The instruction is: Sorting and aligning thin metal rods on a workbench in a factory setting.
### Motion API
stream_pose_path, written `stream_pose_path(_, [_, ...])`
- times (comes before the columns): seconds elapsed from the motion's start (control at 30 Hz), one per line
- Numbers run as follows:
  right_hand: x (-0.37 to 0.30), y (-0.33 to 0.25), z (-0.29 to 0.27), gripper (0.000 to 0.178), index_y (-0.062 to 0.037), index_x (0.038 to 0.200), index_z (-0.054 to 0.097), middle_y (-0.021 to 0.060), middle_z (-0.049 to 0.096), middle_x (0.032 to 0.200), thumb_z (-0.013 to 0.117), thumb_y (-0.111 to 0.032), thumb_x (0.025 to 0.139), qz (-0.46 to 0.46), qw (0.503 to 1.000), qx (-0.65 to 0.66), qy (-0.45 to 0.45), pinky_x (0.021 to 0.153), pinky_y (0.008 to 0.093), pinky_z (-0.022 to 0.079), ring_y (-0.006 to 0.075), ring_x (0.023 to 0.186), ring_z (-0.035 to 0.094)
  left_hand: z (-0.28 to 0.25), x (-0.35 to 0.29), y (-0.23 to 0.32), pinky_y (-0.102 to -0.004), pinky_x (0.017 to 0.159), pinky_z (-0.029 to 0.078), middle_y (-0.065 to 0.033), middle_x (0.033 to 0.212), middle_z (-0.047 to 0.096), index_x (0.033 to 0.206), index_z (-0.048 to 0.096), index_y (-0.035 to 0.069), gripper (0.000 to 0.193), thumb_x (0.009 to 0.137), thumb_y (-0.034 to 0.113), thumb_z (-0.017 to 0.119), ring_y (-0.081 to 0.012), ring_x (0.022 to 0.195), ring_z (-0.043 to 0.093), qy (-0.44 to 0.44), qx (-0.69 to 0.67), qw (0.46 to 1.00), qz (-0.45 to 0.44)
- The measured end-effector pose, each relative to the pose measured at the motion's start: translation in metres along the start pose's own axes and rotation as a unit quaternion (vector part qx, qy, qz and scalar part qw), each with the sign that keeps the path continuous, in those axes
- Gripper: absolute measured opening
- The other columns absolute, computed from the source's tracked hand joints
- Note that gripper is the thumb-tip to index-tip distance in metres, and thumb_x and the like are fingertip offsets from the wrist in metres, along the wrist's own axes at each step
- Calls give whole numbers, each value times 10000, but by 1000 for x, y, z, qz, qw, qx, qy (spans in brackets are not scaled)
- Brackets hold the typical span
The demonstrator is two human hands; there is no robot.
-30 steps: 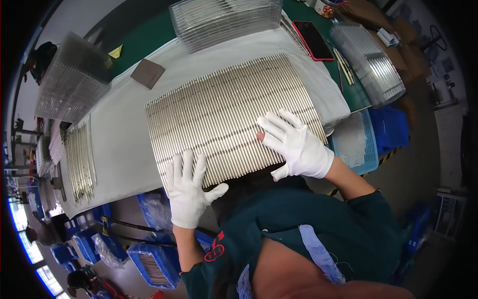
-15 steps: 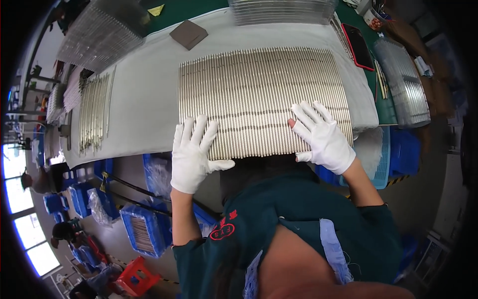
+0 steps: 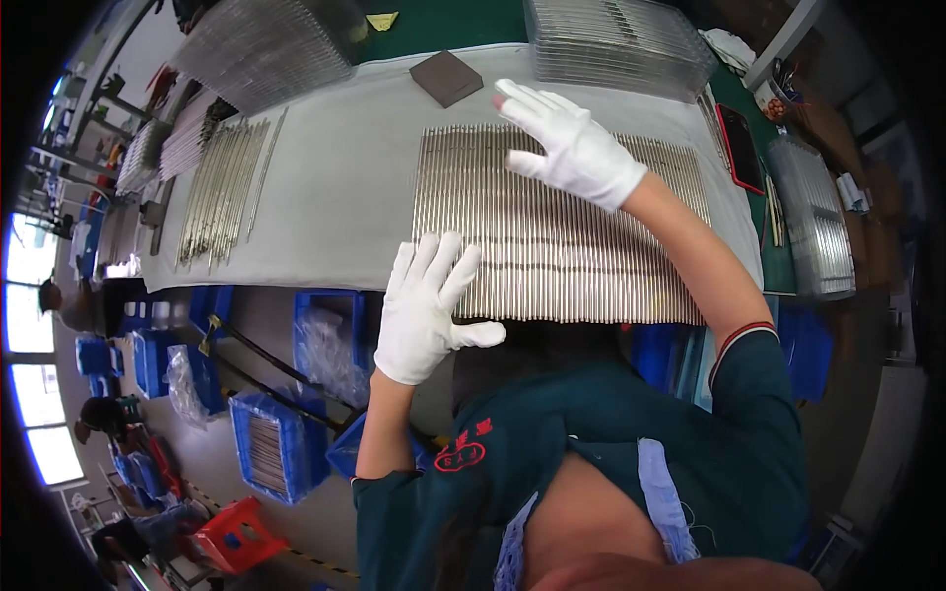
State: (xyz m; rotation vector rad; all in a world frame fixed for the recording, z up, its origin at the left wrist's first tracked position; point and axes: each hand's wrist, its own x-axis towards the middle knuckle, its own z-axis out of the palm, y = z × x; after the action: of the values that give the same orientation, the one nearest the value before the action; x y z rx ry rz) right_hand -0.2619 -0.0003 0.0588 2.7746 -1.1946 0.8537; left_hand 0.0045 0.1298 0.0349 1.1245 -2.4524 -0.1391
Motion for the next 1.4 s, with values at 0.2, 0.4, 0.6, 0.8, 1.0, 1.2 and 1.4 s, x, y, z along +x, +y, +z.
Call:
stream_pose_path(0.2, [95,24,76,809,-35,1434,509,189,393,1561,637,-613,883,121,991,-54,-36,1151,444,366,321,1418,419,-12,-60,-20,-581,1143,306,-218,1435,530,1415,515,1,1029,749,782,599,-456,1340,464,76,74,986,-133])
stream_pose_path(0.4, [116,29,94,705,-45,1388,529,146,501,1467,657,-511,875,295,944,-87,-117,961,482,535,371,1129,658,-22,-107,-26,-579,1167,290,-229,1442,547,1443,519,14,1024,731,732,680,-462,1369,456,61,106,966,-227])
stream_pose_path(0.6, [85,31,27,560,-34,1318,590,201,645,1276,745,-275,836,199,980,-11,18,933,401,545,330,1086,680,-15,-56,-29,-573,1110,351,-170,1337,587,1338,575,6,995,700,766,642,-404,1265,508,-22,76,987,-140])
stream_pose_path(0.8, [-57,81,-45,727,-58,1469,495,158,549,1469,781,-76,801,30,974,-31,222,1045,353,488,313,1278,595,-14,-24,-33,-557,1092,358,-129,1259,578,1289,608,62,966,652,788,628,-341,1209,518,-16,60,997,-41])
stream_pose_path(1.0, [-170,155,-65,608,-22,1474,480,134,570,1438,720,-210,948,288,887,-6,362,1013,321,472,213,1169,615,1,-21,-46,-576,1077,362,-124,1250,580,1265,650,135,889,670,793,591,-332,1187,522,19,84,996,2])
stream_pose_path(1.2, [-187,165,-60,611,-59,1471,509,114,668,1245,733,-266,941,281,875,-85,385,863,305,496,173,885,616,-7,-34,-30,-570,1061,379,-143,1279,567,1301,644,159,861,703,776,592,-362,1197,520,-12,84,995,-48])
stream_pose_path(1.4, [-176,150,-57,576,-94,1457,532,63,686,979,722,-293,951,301,870,-61,385,751,297,483,143,763,590,-11,-28,-33,-548,1068,368,-100,1319,546,1358,594,187,831,658,602,760,-335,1236,494,-42,72,994,-70])
